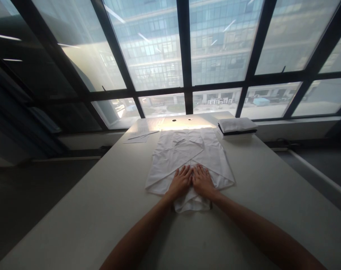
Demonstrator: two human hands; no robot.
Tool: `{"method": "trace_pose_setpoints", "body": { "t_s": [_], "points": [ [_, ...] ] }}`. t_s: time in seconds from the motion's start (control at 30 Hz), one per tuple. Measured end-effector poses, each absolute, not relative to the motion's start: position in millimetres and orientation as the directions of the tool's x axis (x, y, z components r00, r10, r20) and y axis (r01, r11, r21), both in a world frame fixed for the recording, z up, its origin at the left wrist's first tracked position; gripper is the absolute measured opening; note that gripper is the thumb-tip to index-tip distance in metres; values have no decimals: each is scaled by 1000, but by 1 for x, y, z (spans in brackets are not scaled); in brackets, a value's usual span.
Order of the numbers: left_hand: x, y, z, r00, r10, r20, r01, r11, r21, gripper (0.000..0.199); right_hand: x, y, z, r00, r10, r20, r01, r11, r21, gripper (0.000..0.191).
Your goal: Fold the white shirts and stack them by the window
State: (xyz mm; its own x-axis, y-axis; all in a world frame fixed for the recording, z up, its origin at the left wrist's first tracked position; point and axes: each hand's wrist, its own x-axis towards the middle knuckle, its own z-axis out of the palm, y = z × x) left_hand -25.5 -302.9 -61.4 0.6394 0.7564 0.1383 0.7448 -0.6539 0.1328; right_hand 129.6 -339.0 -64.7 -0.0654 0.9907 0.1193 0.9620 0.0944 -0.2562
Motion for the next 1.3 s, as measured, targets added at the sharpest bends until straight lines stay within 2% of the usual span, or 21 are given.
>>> {"method": "trace_pose_setpoints", "body": {
  "t_s": [0.2,0.4,0.53,0.7,0.77,0.83,0.93,1.17,1.3],
  "points": [
    [-25,-308,-64,626,756,190,747,-652,132,50,147,-347,-69,-65,989,130,967,94,-235,67],
    [-22,-330,-67,632,750,197,743,-658,122,51,156,-374,-80,-95,982,164,961,133,-242,64],
    [-20,-335,-66,625,759,183,749,-649,133,51,159,-378,-80,-79,972,219,929,152,-337,56],
    [-19,-335,-62,615,771,167,756,-636,152,51,172,-333,-64,15,917,399,868,186,-460,46],
    [-19,-335,-60,611,776,155,757,-631,170,51,181,-302,-57,95,926,366,870,102,-483,46],
    [-19,-336,-58,608,781,143,758,-624,191,51,189,-271,-51,172,947,271,870,-17,-493,47],
    [-19,-336,-58,597,789,145,758,-614,222,50,199,-232,-48,213,957,196,866,-92,-492,47],
    [-17,-335,-56,570,779,262,723,-627,290,46,204,-192,-53,211,972,100,856,-135,-498,52],
    [-19,-328,-55,486,789,376,664,-613,428,48,199,-195,-52,175,970,169,846,-60,-530,60]
  ]
}}
